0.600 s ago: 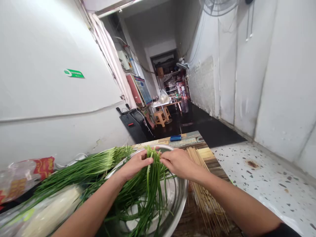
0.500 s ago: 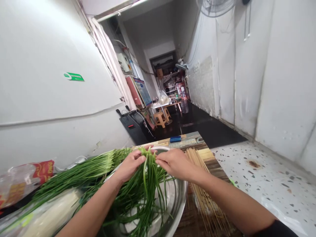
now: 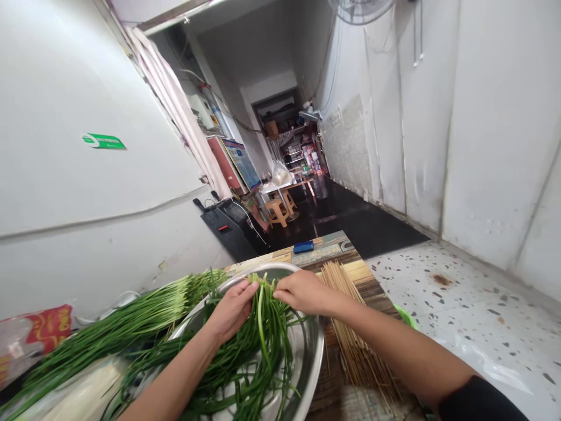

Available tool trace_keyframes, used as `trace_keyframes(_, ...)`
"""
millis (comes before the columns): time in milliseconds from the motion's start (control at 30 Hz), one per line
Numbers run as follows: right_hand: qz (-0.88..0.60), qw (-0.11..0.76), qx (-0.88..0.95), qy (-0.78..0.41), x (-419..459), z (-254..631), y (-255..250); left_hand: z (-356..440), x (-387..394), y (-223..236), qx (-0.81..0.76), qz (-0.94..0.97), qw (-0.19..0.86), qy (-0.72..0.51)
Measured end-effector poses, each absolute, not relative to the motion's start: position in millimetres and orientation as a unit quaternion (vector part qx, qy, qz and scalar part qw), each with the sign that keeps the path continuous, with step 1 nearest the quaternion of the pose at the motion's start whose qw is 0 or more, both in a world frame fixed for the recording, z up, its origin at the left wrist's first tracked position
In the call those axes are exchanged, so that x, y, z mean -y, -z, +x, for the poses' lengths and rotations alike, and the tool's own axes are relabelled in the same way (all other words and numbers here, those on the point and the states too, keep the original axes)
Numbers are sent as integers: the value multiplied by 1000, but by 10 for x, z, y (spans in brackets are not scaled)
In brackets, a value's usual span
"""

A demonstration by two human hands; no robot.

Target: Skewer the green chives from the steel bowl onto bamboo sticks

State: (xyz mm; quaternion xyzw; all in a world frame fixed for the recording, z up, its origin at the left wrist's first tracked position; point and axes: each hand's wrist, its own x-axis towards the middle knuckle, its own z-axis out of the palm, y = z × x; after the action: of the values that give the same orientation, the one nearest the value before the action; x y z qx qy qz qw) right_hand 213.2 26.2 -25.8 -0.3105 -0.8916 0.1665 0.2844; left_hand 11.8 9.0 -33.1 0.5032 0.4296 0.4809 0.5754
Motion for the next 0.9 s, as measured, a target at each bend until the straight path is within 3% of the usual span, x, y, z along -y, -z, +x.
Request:
trace_keyframes(167,-316,254,885,-228,-391,2093,393,108,-123,436,-439,494,585,-471)
trace_keyframes(900,-310,236,888,-245,-430,2083,434,123,-83,482,-429,475,592,-489)
